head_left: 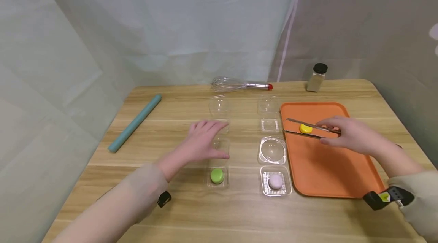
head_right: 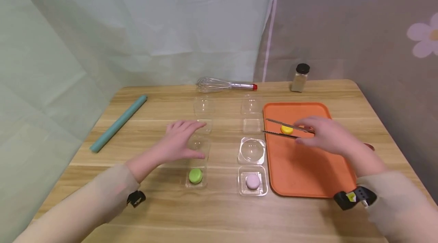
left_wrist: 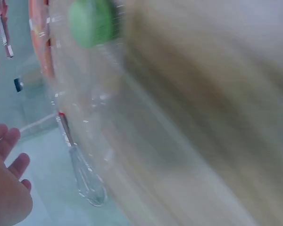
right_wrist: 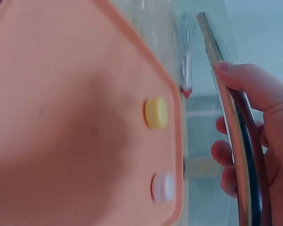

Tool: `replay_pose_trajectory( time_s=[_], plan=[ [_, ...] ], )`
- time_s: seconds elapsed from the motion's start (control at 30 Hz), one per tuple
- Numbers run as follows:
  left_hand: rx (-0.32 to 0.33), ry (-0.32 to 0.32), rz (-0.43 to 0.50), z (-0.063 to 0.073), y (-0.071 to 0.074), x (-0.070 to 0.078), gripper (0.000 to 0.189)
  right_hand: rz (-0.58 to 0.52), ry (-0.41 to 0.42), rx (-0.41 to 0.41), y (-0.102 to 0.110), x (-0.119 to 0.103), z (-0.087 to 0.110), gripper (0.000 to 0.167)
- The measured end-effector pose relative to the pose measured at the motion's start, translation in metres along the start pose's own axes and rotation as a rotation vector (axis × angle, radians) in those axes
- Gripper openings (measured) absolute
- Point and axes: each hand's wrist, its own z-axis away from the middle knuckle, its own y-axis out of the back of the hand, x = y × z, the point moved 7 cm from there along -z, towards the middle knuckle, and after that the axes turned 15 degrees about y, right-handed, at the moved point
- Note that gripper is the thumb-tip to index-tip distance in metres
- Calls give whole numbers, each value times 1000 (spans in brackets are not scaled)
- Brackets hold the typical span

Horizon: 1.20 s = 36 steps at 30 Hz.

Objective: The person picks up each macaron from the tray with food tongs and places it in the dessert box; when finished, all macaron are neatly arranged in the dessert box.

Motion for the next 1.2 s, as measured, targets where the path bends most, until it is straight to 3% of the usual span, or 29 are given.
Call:
replay_pose_trajectory(
  time_s=[0.33, 0.6, 0.73, 0.97, 1.2],
  plan=[
    [-70, 53, 24, -44, 6, 22, 97, 20, -117, -46, 3, 37, 22, 49],
    [-107, 82, 55, -73, 4, 41, 91, 28, -154, -43, 5, 55, 35, 52],
    [-126, 81, 31, -85, 1, 49, 91, 30, -153, -37, 3, 59, 38, 51],
    [-162, 120, 13, -101, -10, 51, 87, 33, -145, -44, -3, 64, 40, 50],
    [-171, 78, 31, -114, -24, 63, 79, 10, -154, -65, -12, 68, 38, 52]
  ],
)
